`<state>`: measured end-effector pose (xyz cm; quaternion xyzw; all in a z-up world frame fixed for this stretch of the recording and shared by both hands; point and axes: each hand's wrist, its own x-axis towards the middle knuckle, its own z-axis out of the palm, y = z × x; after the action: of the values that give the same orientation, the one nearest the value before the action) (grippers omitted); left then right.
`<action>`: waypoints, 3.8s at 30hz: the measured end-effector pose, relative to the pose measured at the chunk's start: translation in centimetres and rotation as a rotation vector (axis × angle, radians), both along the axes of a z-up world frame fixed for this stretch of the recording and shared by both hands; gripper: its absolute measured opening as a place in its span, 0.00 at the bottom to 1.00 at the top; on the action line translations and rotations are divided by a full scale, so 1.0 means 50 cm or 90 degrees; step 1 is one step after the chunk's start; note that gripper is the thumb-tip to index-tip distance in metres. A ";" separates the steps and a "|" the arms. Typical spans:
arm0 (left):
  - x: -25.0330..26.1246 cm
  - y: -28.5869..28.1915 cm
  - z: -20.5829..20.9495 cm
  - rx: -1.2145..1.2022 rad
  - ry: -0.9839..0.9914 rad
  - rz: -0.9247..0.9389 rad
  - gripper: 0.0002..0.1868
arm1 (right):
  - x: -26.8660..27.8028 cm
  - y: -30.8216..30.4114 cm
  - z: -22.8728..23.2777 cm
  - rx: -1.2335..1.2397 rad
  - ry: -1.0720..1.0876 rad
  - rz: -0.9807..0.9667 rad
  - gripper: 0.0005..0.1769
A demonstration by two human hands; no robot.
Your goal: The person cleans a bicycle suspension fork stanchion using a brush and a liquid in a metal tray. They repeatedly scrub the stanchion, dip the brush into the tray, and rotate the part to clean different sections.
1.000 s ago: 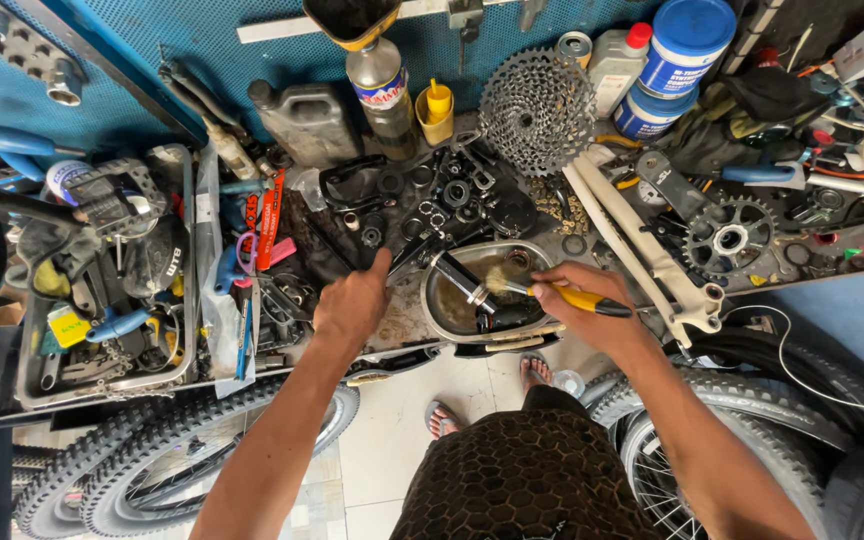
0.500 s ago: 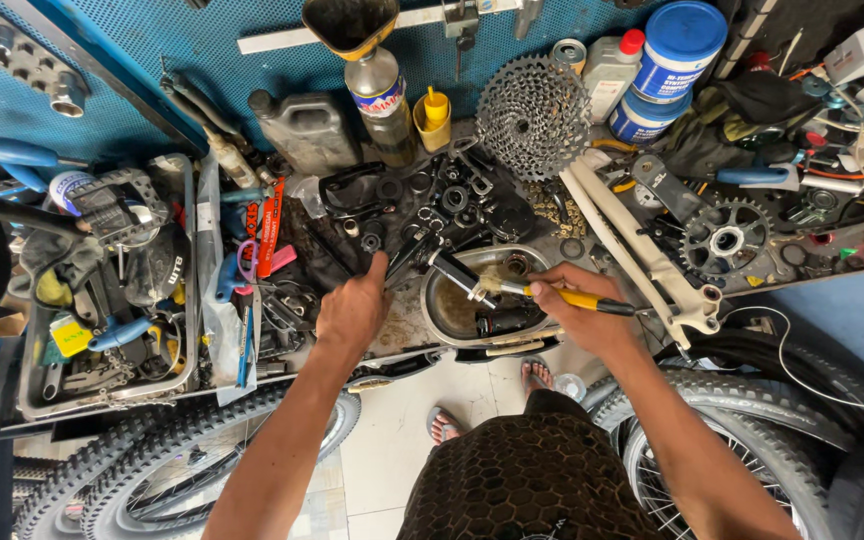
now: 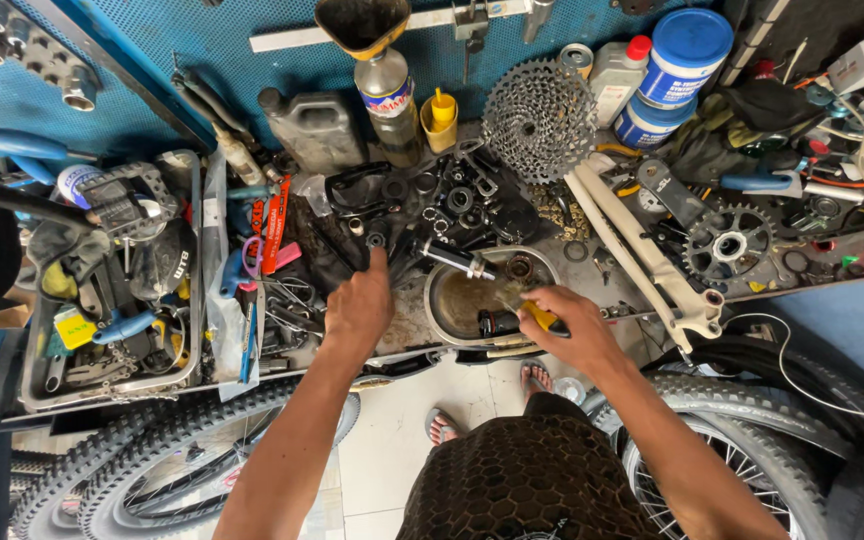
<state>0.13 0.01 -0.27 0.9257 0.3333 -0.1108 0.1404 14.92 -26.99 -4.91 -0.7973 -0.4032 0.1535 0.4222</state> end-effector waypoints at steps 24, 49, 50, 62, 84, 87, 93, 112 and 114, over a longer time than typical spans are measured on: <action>0.002 0.003 -0.002 -0.089 0.018 0.076 0.24 | -0.120 0.085 0.076 0.168 -0.074 -0.183 0.07; -0.020 0.011 -0.011 -0.145 -0.012 0.067 0.30 | -0.065 0.037 -0.011 0.020 -0.016 -0.133 0.10; -0.022 0.007 -0.011 -0.136 -0.024 0.067 0.29 | -0.059 0.035 -0.012 0.055 -0.049 -0.103 0.11; -0.031 0.007 -0.024 -0.158 -0.509 0.017 0.17 | 0.028 0.003 -0.043 -0.044 0.271 -0.163 0.12; 0.012 0.009 -0.075 -0.141 -0.539 0.011 0.15 | 0.065 -0.002 -0.065 0.282 0.506 -0.135 0.19; 0.015 0.008 -0.076 -0.177 -0.515 0.040 0.15 | 0.058 0.009 -0.091 0.247 0.543 -0.132 0.19; 0.013 0.012 -0.016 -0.045 -0.261 0.010 0.30 | 0.045 0.007 -0.093 0.076 0.322 -0.155 0.15; 0.046 0.009 0.123 0.081 0.349 -0.341 0.25 | -0.021 0.006 -0.042 -0.061 -0.064 -0.065 0.17; 0.044 0.011 0.128 0.040 0.362 -0.345 0.28 | -0.013 0.002 -0.055 -0.027 0.046 -0.104 0.15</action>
<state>2.34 0.56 6.15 0.9165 0.1057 -0.3854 -0.0201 14.29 -26.89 -7.63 -0.8302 -0.3178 0.1556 0.4308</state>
